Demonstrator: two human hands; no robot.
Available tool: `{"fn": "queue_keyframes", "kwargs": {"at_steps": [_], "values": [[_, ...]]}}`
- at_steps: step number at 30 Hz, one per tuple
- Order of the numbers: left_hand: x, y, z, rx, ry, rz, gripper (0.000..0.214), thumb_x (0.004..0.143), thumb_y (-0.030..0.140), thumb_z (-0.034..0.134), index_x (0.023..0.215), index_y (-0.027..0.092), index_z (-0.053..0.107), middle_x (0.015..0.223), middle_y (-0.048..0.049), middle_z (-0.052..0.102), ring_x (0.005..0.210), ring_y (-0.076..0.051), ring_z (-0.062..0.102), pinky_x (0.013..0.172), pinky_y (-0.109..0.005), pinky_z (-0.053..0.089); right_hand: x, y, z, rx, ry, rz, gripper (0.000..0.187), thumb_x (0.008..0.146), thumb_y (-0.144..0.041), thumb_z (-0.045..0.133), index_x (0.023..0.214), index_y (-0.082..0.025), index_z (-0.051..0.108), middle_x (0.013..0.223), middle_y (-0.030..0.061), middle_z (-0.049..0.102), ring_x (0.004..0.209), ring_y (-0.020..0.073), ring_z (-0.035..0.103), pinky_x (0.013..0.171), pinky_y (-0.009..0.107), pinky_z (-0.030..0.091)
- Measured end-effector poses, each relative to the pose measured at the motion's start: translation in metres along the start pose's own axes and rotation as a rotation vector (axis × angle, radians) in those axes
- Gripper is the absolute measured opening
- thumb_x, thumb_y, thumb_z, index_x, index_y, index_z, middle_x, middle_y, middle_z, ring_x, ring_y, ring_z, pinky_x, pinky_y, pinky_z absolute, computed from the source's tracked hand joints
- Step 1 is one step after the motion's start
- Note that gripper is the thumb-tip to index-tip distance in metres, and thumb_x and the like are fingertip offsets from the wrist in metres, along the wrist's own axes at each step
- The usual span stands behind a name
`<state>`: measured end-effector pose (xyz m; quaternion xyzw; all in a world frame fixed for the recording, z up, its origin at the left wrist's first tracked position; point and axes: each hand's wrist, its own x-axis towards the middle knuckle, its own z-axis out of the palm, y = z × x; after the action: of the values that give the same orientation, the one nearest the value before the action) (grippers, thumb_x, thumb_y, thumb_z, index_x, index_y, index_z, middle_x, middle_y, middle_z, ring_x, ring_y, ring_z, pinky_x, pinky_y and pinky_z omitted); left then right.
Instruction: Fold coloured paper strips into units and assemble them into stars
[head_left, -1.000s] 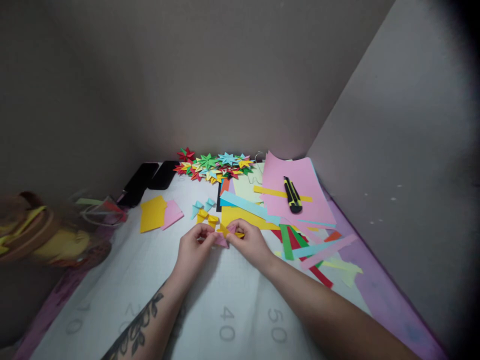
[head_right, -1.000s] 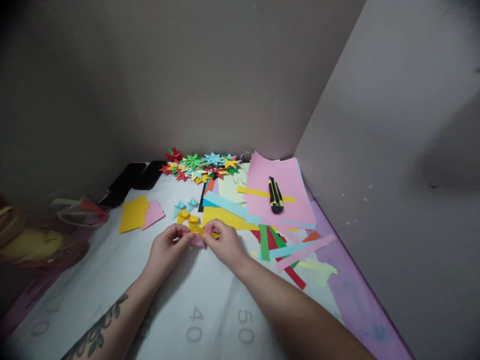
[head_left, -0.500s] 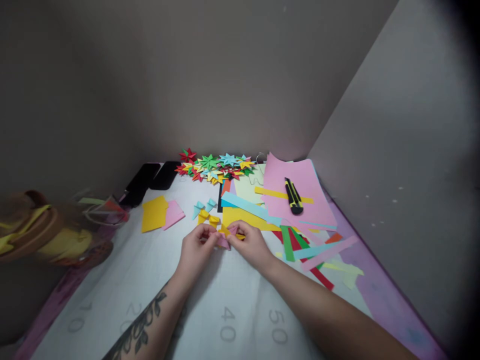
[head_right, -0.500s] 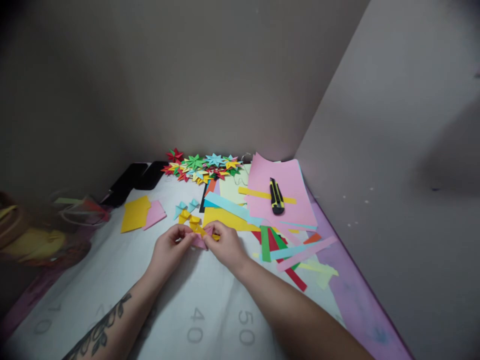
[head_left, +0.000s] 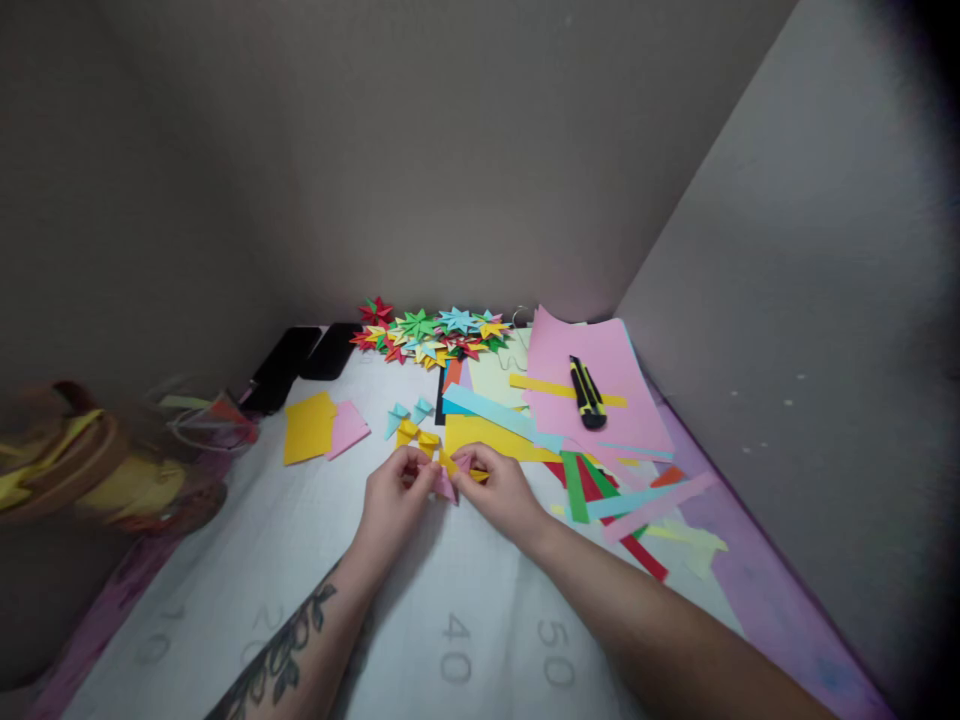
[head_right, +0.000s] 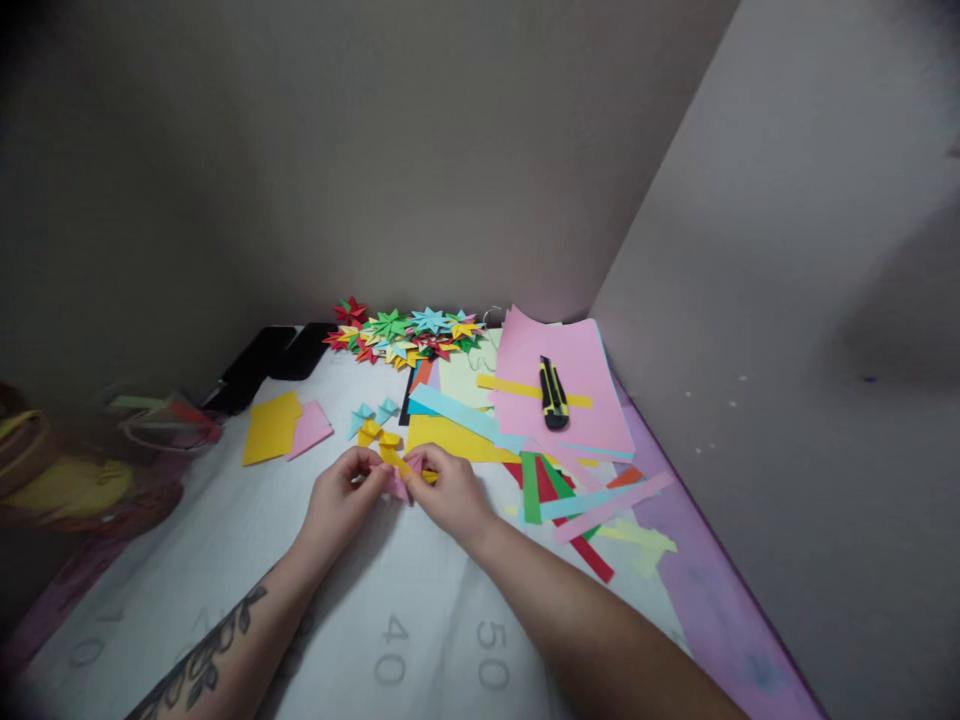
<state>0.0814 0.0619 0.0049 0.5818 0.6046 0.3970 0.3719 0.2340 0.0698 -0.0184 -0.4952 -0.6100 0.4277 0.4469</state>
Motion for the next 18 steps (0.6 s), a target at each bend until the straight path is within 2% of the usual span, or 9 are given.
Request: {"fn": "queue_keyframes", "kwargs": {"at_steps": [9,18], "values": [[-0.0012,-0.0048,0.0056,-0.120,-0.026,-0.042,0.018,0.072,0.031,0.062,0.082,0.017,0.056,0.073,0.0006,0.059,0.065,-0.013,0.055,0.057,-0.021,0.043,0.0001,-0.0009,0.0017,-0.032,0.045,0.004,0.012,0.071,-0.019,0.056,0.082,-0.019,0.060,0.070,-0.0012,0.063,0.067,0.0149,0.061,0.063,0.026,0.049],[0.0001,-0.0091,0.0067,-0.193,-0.033,-0.112,0.023,0.072,0.034,0.063,0.083,0.016,0.054,0.067,0.0007,0.059,0.059,-0.013,0.057,0.056,-0.024,0.046,0.0007,0.0025,-0.0005,0.062,-0.032,0.009,0.014,0.077,-0.022,0.055,0.089,-0.018,0.062,0.084,0.0022,0.067,0.080,0.0169,0.064,0.072,0.028,0.050]]}}
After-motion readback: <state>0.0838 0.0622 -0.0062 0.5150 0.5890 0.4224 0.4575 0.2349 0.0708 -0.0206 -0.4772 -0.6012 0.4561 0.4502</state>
